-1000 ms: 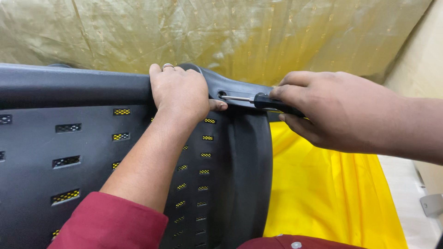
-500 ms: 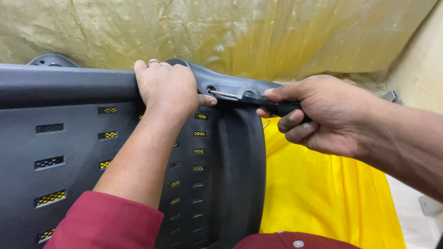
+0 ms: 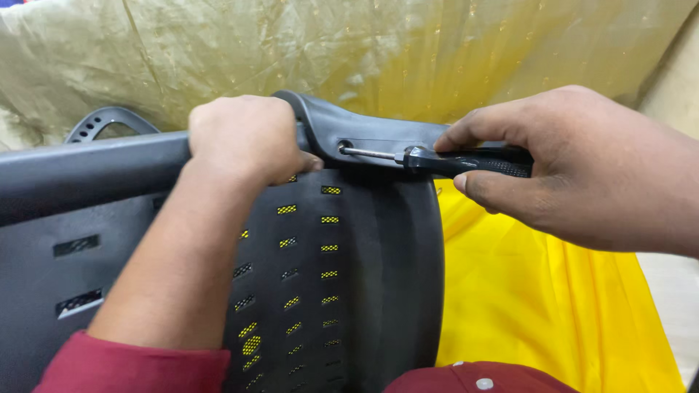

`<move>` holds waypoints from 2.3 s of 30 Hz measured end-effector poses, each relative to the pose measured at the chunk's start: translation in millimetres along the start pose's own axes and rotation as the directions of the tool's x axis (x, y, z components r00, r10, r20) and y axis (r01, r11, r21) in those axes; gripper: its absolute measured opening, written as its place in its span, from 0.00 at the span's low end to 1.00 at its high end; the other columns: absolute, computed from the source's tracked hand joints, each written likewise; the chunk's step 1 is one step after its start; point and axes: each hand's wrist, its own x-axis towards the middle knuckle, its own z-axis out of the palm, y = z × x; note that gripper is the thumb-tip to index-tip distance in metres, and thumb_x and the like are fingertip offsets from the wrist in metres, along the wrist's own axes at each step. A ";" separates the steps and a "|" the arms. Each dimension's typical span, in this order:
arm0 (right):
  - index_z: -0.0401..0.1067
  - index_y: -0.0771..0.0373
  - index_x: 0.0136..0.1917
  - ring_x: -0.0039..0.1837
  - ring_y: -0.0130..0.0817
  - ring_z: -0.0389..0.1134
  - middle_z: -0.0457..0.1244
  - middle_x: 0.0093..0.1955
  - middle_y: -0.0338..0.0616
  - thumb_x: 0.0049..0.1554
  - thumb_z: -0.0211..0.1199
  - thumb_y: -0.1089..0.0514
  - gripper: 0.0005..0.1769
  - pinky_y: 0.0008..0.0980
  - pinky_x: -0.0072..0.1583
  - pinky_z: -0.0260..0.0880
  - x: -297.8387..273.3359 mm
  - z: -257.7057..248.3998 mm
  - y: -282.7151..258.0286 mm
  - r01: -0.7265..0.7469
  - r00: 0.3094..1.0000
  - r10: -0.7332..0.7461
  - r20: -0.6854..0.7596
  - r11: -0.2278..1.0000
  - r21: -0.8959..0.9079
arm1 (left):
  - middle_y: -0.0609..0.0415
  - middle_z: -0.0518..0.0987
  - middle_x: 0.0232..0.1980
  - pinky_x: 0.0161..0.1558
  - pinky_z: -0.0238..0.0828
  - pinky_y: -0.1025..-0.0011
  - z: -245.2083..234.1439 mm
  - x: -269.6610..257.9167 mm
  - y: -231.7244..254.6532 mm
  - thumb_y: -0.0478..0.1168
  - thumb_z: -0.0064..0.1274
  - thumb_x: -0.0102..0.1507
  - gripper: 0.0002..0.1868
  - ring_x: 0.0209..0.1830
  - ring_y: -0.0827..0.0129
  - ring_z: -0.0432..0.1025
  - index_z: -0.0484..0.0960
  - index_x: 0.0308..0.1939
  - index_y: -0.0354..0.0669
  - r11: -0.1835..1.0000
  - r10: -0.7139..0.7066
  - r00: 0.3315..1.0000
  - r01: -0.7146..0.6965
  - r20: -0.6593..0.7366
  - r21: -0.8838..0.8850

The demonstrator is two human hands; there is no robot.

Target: The person attaches a black plastic armrest to a perforated chair seat using a screwdriver. They align the armrest, insert a screw, and tighten it, repeating the process for the second armrest.

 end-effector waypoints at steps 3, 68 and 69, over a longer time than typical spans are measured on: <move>0.77 0.53 0.62 0.43 0.49 0.71 0.70 0.42 0.49 0.56 0.64 0.48 0.22 0.42 0.45 0.72 -3.4 -4.2 15.6 0.375 0.903 -0.362 -0.230 0.927 0.014 | 0.50 0.84 0.55 0.56 0.73 0.57 -28.2 6.6 -3.9 0.71 0.67 0.51 0.35 0.58 0.53 0.78 0.88 0.51 0.52 0.998 -0.058 0.992 0.053 0.116 0.044; 0.66 0.74 0.59 0.54 0.22 0.71 0.62 0.59 0.46 0.56 0.72 0.61 0.24 0.21 0.54 0.78 21.8 72.5 -13.3 0.806 0.493 -0.190 -0.849 0.466 0.364 | 0.53 0.87 0.49 0.53 0.70 0.62 14.8 35.2 -17.0 0.46 0.54 0.56 0.16 0.54 0.58 0.79 0.90 0.45 0.54 0.994 -0.088 0.986 0.095 0.139 -0.047; 0.66 0.74 0.59 0.55 0.23 0.71 0.63 0.60 0.46 0.56 0.72 0.61 0.23 0.21 0.54 0.79 20.4 72.8 -16.8 0.817 0.479 -0.201 -0.855 0.457 0.350 | 0.53 0.87 0.49 0.53 0.70 0.62 15.4 35.5 -18.8 0.46 0.54 0.56 0.16 0.54 0.58 0.79 0.90 0.45 0.54 0.994 -0.086 0.985 0.095 0.150 -0.054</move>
